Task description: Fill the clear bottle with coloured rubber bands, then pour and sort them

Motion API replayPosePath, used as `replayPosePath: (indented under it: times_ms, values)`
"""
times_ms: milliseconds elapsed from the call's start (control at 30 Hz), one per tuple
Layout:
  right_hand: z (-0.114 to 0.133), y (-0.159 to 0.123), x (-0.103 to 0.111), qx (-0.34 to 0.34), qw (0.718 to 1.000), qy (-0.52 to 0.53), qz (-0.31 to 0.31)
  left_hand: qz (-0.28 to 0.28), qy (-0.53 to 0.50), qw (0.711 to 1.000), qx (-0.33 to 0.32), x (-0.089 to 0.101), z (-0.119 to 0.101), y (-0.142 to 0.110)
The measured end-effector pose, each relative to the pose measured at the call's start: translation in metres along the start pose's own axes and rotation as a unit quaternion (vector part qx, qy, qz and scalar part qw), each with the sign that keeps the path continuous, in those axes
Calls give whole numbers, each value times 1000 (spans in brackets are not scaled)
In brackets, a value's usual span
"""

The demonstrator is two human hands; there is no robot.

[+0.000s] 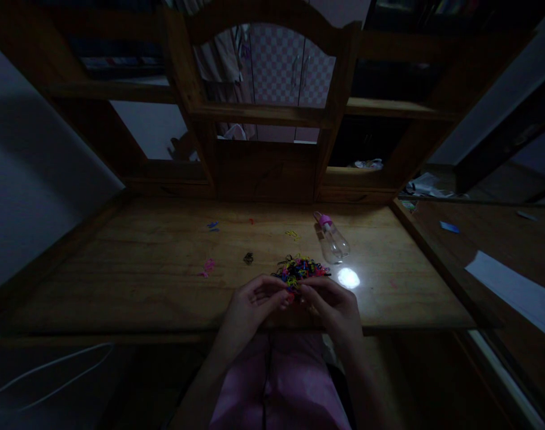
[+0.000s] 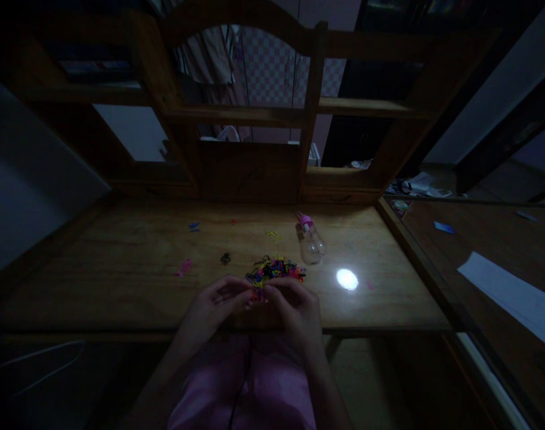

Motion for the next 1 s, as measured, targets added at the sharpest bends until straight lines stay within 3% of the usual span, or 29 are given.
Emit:
replayPosePath:
  times_ms: [133,300,400,500,667,767,900,1000]
  values:
    - [-1,4,13,-11,999,29,-43,-41,77,995,-53,33,-20,25]
    - [-2,2,25,9,997,2,-71,-109,292,936,-164,95,-58,110]
    - [-6,5,28,16,997,-8,-70,-107,411,889,-168,110,-56,158]
    - [-7,22,27,21,999,-11,-44,-109,439,875,-170,112,-49,178]
    - [7,86,13,101,991,-91,23,-127,454,860,-194,110,-53,160]
    - [8,126,-3,148,962,-227,40,-144,452,854,-213,101,-62,133]
    - [0,157,-16,156,944,-288,29,-122,428,862,-244,69,-69,82]
    - [1,159,-15,159,938,-307,25,-69,419,873,-240,39,-57,47]
Point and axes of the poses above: each hand's wrist, its own y-axis towards the middle knuckle, its own x-axis out of the back of the hand, z = x × y, the point moved 7 cm from there along y, towards the middle knuckle, and after that the axes turned 3 degrees about y, right-handed, at the moved point
